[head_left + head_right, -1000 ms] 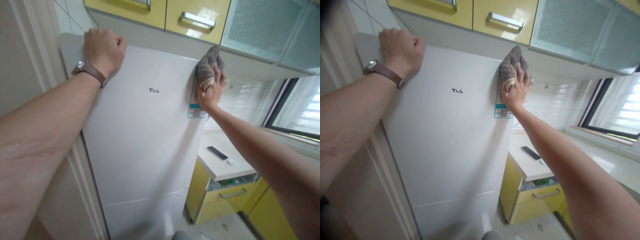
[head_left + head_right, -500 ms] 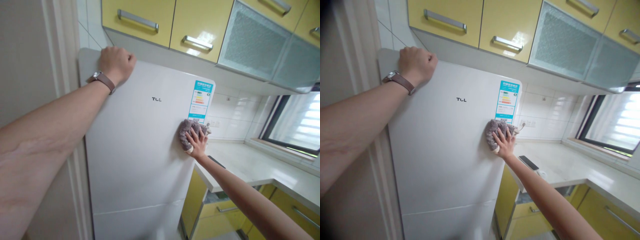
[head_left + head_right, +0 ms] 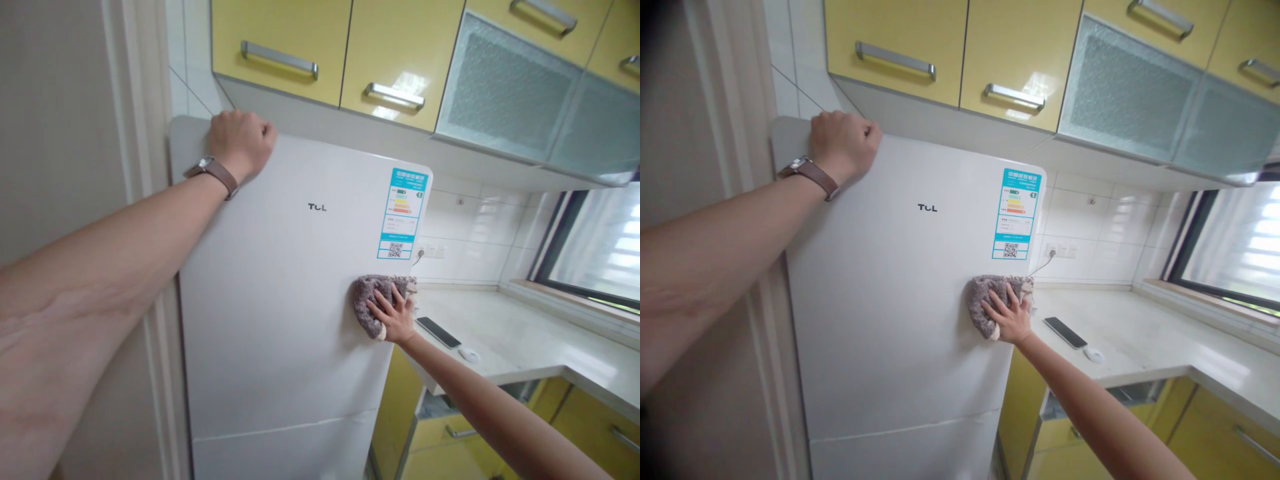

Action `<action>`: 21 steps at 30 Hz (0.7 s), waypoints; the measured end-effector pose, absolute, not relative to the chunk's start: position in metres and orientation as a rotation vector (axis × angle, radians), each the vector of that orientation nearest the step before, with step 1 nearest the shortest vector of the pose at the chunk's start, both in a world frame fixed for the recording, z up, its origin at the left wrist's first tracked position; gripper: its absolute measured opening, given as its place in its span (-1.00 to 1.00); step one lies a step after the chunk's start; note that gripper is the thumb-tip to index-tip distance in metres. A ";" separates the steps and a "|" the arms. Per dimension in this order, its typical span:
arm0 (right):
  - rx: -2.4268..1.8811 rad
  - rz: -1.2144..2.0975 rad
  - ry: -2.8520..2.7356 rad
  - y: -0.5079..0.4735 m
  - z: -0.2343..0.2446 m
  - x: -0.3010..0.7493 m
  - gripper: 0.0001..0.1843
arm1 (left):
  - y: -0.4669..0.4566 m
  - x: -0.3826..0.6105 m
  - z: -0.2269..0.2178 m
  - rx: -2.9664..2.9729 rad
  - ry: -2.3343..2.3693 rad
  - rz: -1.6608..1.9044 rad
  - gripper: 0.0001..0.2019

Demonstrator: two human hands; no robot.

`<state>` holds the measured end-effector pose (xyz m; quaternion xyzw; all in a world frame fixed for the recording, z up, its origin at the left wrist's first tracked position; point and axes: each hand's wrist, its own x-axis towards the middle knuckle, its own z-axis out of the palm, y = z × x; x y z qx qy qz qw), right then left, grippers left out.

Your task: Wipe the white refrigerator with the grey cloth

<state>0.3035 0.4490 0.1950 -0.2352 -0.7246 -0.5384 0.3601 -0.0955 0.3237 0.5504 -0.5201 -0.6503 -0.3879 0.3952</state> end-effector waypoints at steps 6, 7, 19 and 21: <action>-0.567 -1.406 -2.026 0.455 0.218 0.314 -0.33 | 0.316 -0.092 0.550 -1.339 -1.666 -0.992 -0.23; -0.586 -1.402 -2.006 0.456 0.228 0.314 -0.33 | 0.315 -0.092 0.551 -1.343 -1.668 -1.002 -0.24; -1.000 -0.932 -1.454 0.436 0.483 0.258 -0.23 | 0.321 -0.095 0.549 -1.362 -1.545 -1.019 -0.28; -1.094 -0.871 -1.541 0.431 0.511 0.250 -0.10 | 0.330 -0.107 0.553 -1.596 -1.525 -0.933 -0.33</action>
